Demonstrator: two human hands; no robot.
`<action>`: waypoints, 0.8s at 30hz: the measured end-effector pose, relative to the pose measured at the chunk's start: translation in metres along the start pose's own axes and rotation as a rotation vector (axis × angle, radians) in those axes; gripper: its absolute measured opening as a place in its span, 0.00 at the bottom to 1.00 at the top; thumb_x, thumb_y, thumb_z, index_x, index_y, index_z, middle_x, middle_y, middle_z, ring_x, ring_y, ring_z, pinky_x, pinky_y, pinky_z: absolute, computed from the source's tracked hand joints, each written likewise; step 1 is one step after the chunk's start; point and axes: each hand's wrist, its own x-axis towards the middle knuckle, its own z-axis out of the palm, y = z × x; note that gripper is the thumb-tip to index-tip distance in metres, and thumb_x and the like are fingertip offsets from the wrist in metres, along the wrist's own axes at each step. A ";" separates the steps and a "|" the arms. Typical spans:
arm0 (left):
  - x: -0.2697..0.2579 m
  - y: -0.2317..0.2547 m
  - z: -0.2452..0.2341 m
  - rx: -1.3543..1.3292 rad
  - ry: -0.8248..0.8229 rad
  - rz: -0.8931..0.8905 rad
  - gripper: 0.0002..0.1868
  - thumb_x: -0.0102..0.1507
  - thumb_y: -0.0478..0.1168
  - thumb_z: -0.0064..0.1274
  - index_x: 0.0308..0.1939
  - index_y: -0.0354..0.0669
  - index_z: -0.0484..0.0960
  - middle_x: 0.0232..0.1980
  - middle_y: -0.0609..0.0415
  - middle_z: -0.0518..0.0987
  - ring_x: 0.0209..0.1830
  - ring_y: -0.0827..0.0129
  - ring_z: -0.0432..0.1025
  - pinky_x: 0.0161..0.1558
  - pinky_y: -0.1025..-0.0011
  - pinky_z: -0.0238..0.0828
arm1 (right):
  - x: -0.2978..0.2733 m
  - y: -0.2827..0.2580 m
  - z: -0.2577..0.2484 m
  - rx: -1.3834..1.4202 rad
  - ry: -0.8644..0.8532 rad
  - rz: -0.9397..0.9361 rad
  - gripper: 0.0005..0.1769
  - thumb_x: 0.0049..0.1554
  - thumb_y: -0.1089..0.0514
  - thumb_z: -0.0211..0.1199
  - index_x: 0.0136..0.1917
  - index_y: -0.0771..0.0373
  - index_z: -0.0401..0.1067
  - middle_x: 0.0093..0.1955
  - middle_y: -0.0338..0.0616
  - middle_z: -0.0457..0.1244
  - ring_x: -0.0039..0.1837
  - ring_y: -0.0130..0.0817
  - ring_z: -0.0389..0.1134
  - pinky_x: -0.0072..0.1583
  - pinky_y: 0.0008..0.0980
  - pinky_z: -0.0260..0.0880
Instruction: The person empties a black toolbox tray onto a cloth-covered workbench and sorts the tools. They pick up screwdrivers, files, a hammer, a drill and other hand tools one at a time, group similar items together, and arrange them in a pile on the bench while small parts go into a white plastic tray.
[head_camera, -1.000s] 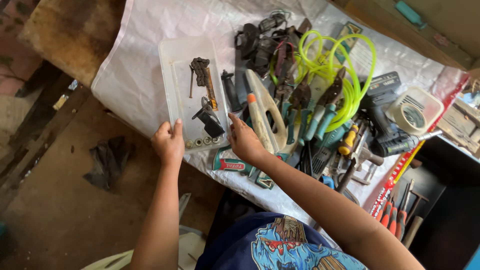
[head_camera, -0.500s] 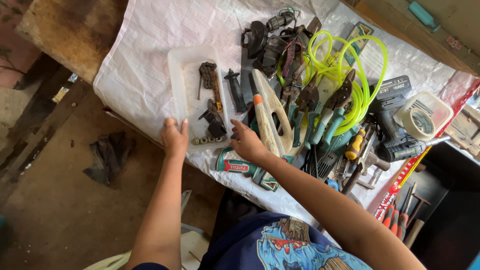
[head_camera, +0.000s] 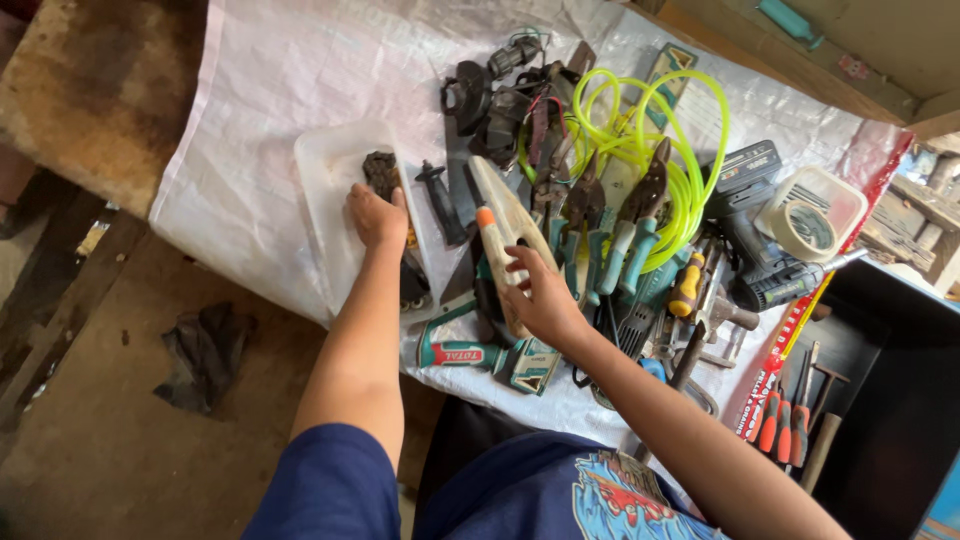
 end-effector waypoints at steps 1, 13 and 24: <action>0.003 0.000 0.004 0.041 -0.011 -0.009 0.28 0.61 0.48 0.64 0.54 0.34 0.70 0.57 0.39 0.72 0.60 0.45 0.68 0.61 0.55 0.66 | -0.003 0.000 -0.004 -0.006 0.007 0.012 0.31 0.57 0.61 0.63 0.72 0.61 0.60 0.60 0.51 0.67 0.51 0.40 0.74 0.53 0.39 0.74; -0.001 0.012 -0.021 -0.687 -0.160 -0.188 0.20 0.69 0.52 0.54 0.39 0.37 0.71 0.34 0.51 0.76 0.30 0.66 0.72 0.30 0.67 0.70 | -0.008 0.009 -0.021 0.137 0.002 0.108 0.30 0.57 0.62 0.63 0.71 0.63 0.60 0.59 0.49 0.65 0.47 0.34 0.72 0.45 0.33 0.79; 0.012 0.116 0.031 -0.170 -0.062 0.115 0.23 0.63 0.51 0.60 0.42 0.31 0.77 0.42 0.39 0.80 0.43 0.46 0.78 0.46 0.53 0.76 | -0.009 0.014 -0.027 0.171 0.026 0.149 0.30 0.58 0.60 0.62 0.72 0.62 0.60 0.61 0.48 0.64 0.46 0.32 0.71 0.44 0.34 0.77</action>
